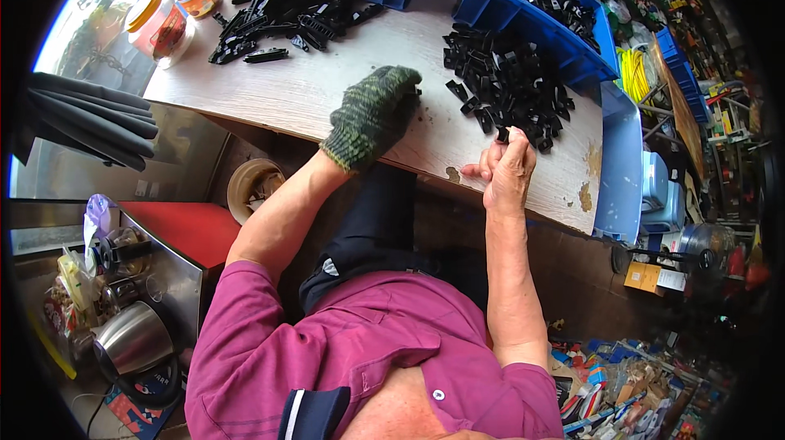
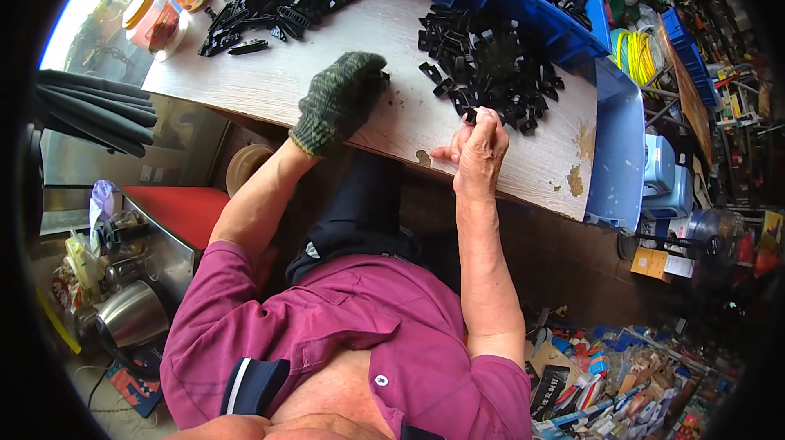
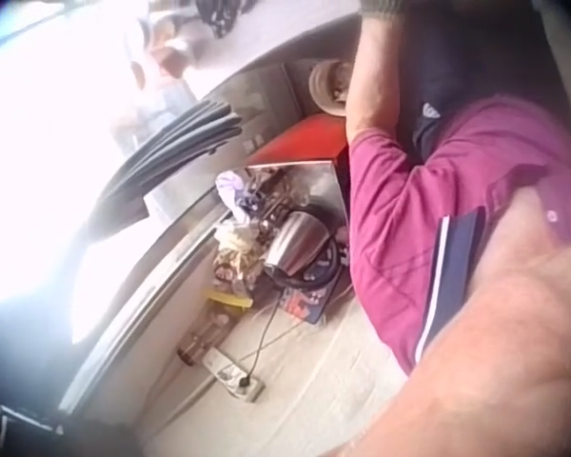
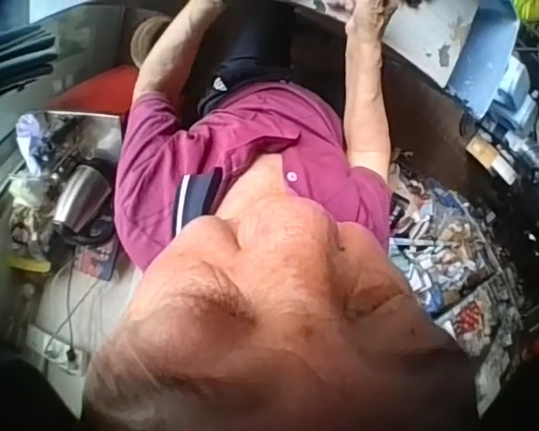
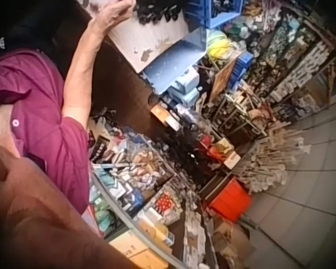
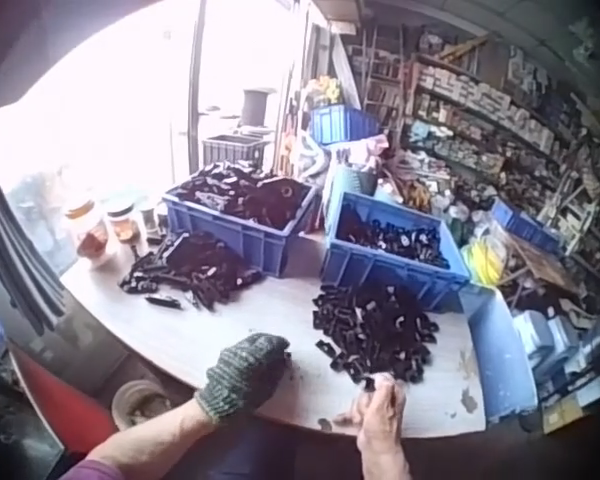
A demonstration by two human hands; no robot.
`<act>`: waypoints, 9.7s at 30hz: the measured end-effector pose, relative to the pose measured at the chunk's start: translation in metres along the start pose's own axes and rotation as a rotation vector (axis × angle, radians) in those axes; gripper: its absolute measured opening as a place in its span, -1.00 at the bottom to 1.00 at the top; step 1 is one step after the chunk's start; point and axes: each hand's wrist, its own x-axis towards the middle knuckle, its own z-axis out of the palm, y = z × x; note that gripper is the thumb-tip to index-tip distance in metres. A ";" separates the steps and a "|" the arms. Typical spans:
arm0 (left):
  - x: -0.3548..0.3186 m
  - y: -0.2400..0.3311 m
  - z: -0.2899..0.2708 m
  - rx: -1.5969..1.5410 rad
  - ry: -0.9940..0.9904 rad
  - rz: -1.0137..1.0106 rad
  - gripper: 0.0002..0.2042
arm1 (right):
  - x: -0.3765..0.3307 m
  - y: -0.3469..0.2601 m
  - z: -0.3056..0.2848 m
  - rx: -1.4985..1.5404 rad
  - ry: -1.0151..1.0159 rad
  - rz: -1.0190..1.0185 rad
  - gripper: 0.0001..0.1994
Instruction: Sort and inspect small black plastic components at a workbench.
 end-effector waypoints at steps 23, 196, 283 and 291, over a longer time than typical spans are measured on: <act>-0.014 0.045 0.042 -0.532 -0.319 -0.240 -0.75 | 0.005 0.007 0.002 -0.090 0.032 -0.106 -0.72; 0.013 0.057 0.082 -0.953 -0.049 -0.451 -0.58 | 0.028 -0.014 -0.033 -0.174 -0.154 0.049 -0.63; -0.017 0.091 0.052 -0.428 -0.108 -0.350 -0.79 | -0.016 -0.003 0.011 -0.071 0.138 -0.045 -0.73; -0.021 0.083 0.074 -0.281 -0.047 -0.143 -0.75 | -0.011 0.005 0.003 -0.097 0.245 -0.149 -0.75</act>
